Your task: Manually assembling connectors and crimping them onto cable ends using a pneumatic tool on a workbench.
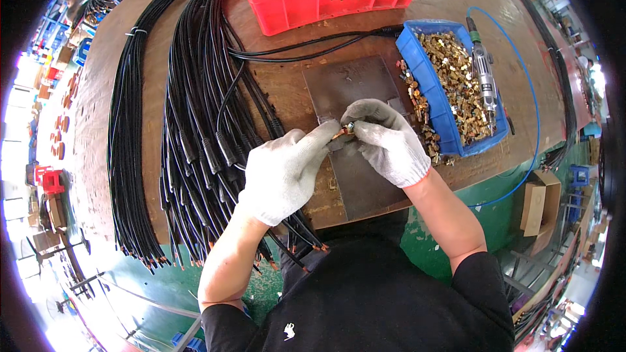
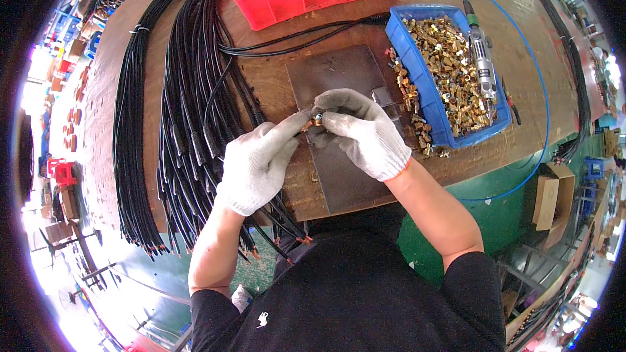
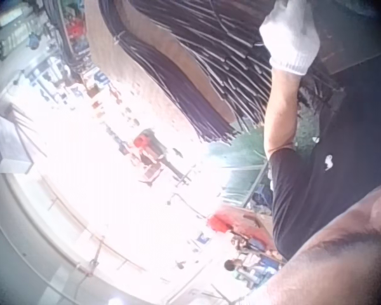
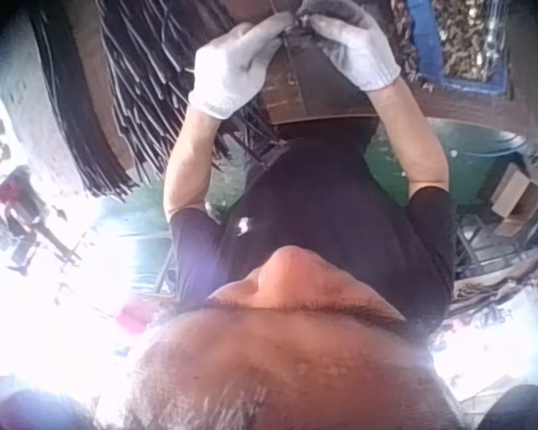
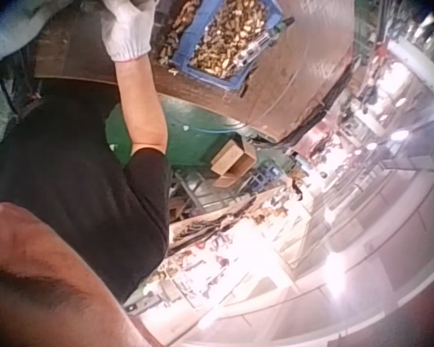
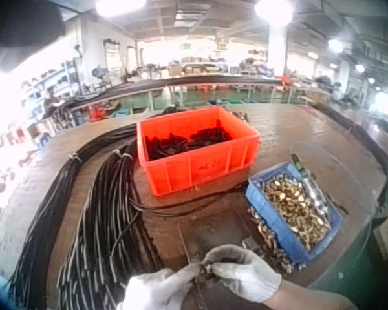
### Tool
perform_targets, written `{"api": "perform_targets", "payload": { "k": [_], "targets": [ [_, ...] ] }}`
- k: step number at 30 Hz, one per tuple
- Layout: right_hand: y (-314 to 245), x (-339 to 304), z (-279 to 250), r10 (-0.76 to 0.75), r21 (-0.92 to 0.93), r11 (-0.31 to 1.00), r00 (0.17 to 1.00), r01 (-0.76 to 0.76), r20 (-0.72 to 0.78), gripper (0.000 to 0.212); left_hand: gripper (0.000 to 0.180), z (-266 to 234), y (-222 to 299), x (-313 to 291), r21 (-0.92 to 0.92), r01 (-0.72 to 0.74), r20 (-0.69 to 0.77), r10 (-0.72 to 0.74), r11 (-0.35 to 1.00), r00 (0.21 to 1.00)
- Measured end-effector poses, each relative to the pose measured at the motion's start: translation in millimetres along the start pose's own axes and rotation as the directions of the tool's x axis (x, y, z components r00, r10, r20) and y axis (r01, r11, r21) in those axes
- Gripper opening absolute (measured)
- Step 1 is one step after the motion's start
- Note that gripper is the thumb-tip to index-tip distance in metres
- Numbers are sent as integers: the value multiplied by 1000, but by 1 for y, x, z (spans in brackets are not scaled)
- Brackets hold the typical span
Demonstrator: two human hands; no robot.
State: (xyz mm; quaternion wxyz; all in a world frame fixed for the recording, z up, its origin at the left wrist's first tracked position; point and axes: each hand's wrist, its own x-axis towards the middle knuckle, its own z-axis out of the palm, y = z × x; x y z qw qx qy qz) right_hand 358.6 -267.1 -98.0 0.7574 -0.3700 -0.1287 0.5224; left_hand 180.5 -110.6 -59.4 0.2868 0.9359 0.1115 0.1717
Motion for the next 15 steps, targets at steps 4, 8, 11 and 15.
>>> {"api": "perform_targets", "payload": {
  "k": [4, 8, 11, 15],
  "targets": [
    [0, -1, 3, -5, 26, 1000, 1000, 5, -8, 26, 44, -1, 1, 1, 15, -4, -3, 4, 1000, 1000],
    [0, -3, 4, 0, 24, 1000, 1000, 0, -19, 25, 49, 2, 1, -2, 128, -54, -4, 55, 990, 998],
    [0, -5, 4, 5, 19, 1000, 1000, -4, -28, 24, 50, 4, 2, -4, 216, -90, -11, 95, 972, 995],
    [0, -7, 2, -11, -103, 995, 998, 5, -65, 23, 51, 4, 3, -4, 304, -120, 16, 121, 945, 993]
  ]
}}
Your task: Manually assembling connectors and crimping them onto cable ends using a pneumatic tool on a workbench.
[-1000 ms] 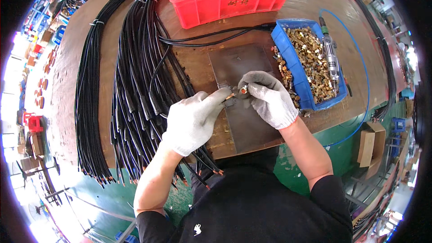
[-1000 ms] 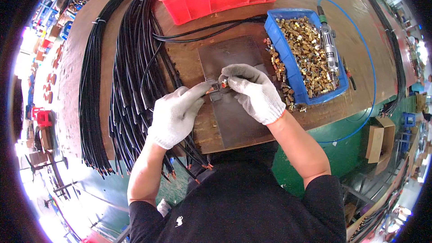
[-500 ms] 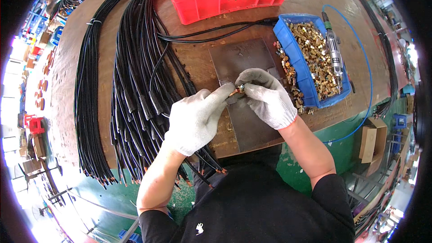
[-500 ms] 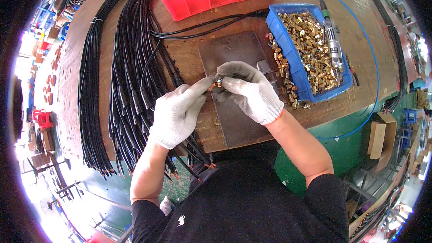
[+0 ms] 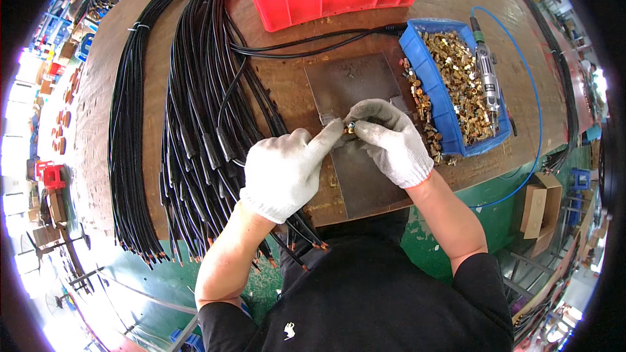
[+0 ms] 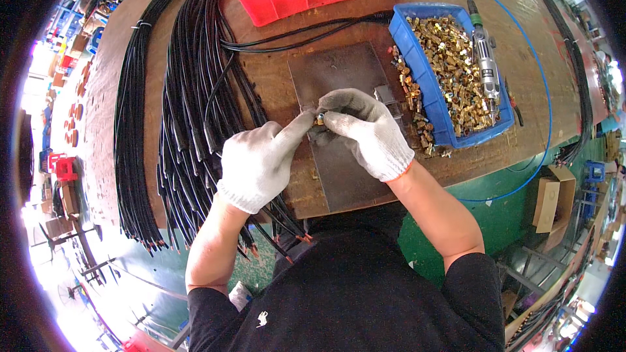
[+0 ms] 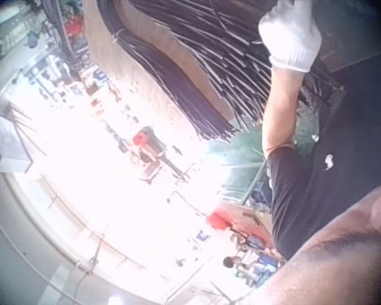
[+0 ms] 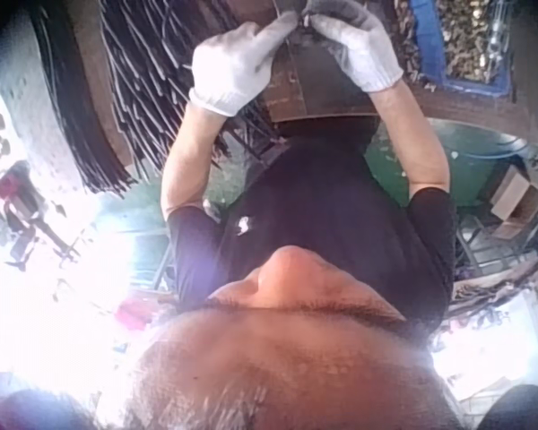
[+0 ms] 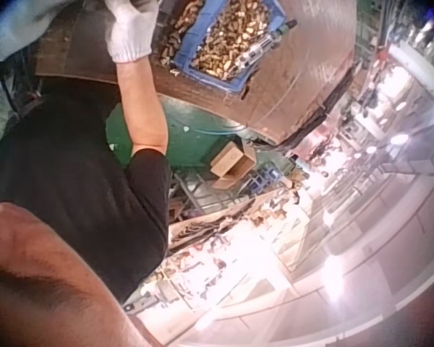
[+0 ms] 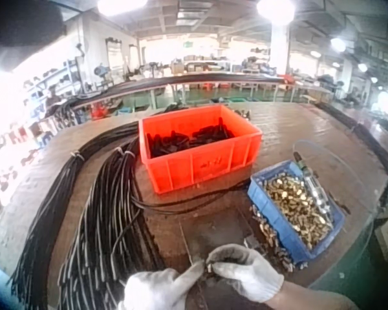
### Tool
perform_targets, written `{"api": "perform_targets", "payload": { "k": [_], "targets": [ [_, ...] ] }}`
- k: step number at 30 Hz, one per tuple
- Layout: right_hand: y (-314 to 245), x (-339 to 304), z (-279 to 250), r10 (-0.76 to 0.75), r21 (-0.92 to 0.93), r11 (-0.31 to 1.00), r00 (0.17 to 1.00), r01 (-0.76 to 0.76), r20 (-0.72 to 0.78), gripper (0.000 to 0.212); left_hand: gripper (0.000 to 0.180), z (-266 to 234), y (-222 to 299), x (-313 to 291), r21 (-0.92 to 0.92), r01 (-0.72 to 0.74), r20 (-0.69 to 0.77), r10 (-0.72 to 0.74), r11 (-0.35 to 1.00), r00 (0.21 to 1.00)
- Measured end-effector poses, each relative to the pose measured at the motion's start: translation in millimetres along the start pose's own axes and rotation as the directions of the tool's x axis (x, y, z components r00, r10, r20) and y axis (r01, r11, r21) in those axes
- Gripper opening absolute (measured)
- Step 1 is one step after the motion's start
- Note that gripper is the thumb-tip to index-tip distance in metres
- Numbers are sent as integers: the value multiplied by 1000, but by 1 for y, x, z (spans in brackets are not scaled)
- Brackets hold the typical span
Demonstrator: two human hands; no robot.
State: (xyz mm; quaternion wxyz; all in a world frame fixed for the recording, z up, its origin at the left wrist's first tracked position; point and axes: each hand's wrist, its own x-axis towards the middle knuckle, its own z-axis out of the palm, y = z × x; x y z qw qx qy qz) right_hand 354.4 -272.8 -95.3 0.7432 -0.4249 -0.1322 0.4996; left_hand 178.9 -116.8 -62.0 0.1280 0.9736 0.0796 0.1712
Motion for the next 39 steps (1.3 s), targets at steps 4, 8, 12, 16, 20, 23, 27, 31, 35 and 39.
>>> {"api": "perform_targets", "payload": {
  "k": [4, 8, 12, 16, 20, 23, 27, 31, 35, 39],
  "targets": [
    [-5, 2, -1, -79, -342, 937, 997, 76, 5, 22, 50, -1, 0, 2, 6, 3, 23, -3, 1000, 1000],
    [-17, 3, 3, -32, -521, 851, 997, 65, 72, 21, 46, 0, -3, 3, -28, 1, 60, 0, 1000, 998],
    [-17, 5, 3, -25, -615, 781, 990, 104, 136, 22, 32, -1, -3, 3, -128, 67, 73, -58, 989, 996],
    [-14, 8, 3, 19, -660, 745, 984, 104, 176, 23, 23, 4, -6, 1, -227, 110, 41, -103, 968, 994],
    [-11, 14, 0, 12, -647, 757, 988, 91, 154, 20, 18, 6, -10, 3, -235, 137, 67, -125, 962, 990],
    [-10, 22, -2, -149, -850, 435, 955, 297, 257, 17, 17, 8, -13, 6, -176, 173, 72, -162, 969, 984],
    [-6, 29, 5, -311, -911, 72, 877, 407, 367, 18, 16, 13, -16, 7, -92, 197, 40, -194, 976, 980],
    [5, 36, 1, -298, -879, -181, 827, 441, 476, 17, 14, 20, -21, 3, 8, 173, 55, -173, 985, 983],
    [-3, 44, -4, -196, -903, -25, 883, 430, 426, 15, 13, 35, -24, 7, 54, 154, 69, -157, 987, 985],
    [-11, 53, 1, -91, -929, -17, 925, 369, 369, 15, 12, 39, -27, 7, 21, 175, 77, -176, 984, 981]
  ]
}}
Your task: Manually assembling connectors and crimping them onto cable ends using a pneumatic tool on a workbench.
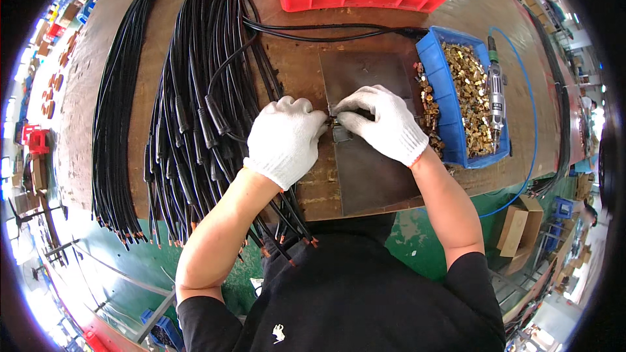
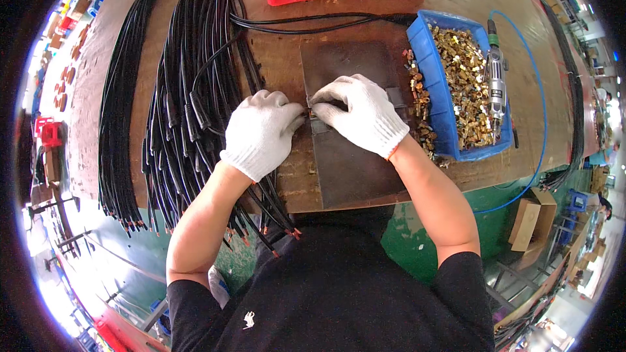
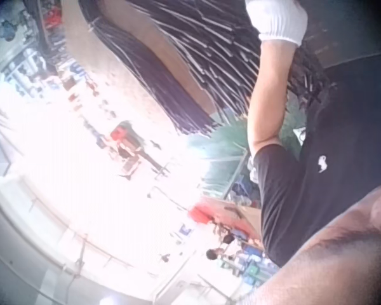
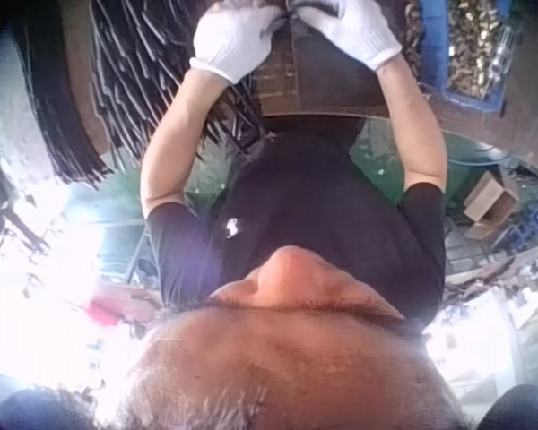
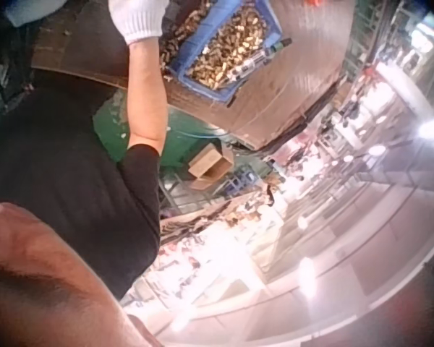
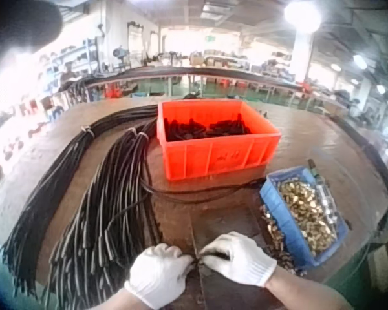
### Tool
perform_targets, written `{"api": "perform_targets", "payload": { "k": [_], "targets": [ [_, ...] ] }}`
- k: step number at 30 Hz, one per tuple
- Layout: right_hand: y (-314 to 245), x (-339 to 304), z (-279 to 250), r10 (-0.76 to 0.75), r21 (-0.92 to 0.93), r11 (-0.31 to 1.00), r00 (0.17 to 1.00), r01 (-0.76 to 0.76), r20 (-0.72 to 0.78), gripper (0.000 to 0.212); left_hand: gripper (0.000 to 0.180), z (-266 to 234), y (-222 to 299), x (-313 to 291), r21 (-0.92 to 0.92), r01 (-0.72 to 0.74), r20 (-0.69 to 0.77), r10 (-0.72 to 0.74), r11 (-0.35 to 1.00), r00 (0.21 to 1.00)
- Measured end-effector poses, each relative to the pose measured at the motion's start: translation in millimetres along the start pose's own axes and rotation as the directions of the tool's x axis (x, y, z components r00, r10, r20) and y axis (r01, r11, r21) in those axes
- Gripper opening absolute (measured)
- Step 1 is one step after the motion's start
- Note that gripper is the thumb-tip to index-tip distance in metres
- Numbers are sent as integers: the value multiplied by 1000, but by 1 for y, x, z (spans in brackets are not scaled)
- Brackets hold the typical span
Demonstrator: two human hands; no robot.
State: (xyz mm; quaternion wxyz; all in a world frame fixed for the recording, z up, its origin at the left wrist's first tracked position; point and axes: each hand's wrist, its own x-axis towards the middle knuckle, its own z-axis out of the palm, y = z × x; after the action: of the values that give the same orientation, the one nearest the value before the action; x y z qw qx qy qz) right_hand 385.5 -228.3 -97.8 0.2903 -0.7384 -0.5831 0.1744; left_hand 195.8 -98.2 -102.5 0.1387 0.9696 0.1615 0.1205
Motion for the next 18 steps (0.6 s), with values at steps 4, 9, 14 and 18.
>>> {"api": "perform_targets", "payload": {
  "k": [4, 9, 14, 18],
  "targets": [
    [-3, 2, -4, 21, -32, 999, 1000, -20, 8, 17, 12, 3, -1, 2, -49, -8, 0, 8, 999, 1000],
    [-1, 1, -2, -26, -51, 998, 1000, 26, 14, 17, 14, 0, 0, 2, -92, -36, -28, 34, 995, 999],
    [-18, -17, -61, -95, -252, 966, 986, 58, -138, 23, 15, -1, -6, -9, -53, 43, 28, -42, 998, 999],
    [45, -56, -155, 191, -627, 462, 761, -627, -620, 62, 15, 2, -3, -4, -78, -19, -51, 15, 997, 999]
  ]
}}
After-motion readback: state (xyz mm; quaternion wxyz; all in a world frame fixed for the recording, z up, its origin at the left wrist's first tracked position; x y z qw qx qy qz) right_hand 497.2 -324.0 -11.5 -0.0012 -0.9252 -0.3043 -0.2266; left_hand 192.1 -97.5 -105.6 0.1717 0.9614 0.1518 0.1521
